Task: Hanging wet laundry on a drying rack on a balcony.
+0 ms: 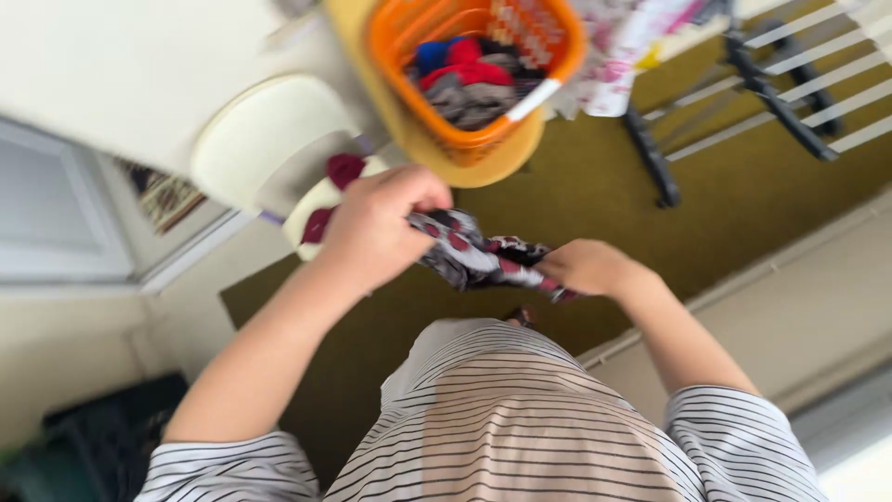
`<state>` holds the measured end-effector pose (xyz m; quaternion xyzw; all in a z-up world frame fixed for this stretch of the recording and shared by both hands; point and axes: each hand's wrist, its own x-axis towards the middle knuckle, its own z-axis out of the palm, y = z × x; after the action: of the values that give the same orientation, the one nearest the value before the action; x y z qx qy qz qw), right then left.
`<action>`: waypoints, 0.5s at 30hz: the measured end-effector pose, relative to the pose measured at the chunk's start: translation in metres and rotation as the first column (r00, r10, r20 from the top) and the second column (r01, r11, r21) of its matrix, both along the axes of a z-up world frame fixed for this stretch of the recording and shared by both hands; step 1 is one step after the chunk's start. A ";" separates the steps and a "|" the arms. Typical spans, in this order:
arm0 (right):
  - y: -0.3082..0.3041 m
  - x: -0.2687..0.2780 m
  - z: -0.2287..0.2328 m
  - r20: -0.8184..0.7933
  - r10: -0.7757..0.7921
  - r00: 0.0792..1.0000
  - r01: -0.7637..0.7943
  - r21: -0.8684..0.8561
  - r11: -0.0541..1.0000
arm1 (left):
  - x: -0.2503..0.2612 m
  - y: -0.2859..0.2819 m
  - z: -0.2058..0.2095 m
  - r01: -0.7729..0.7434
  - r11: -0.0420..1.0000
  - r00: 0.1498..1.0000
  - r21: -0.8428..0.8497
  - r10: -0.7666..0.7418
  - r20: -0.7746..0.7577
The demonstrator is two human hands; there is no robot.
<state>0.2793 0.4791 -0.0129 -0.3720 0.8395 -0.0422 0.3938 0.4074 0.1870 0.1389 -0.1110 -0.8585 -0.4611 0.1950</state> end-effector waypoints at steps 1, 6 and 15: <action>0.028 -0.013 0.004 -0.078 -0.046 0.996 0.047 0.010 0.999 | -0.017 -0.006 -0.011 0.020 0.985 0.997 -0.170 -0.007 0.073; 0.161 -0.040 0.021 -0.550 -0.033 0.835 0.065 0.039 0.997 | -0.096 -0.016 -0.052 0.206 0.760 0.958 -0.616 -0.030 0.284; 0.279 -0.036 0.063 -0.944 -0.180 0.275 0.535 -0.005 0.845 | -0.232 0.055 -0.106 0.314 0.555 0.921 -0.770 0.018 0.389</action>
<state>0.2432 0.7584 0.0502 -0.0598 0.9679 0.2178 -0.1098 0.1752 0.2417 0.0325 -0.1773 -0.9805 -0.0366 -0.0764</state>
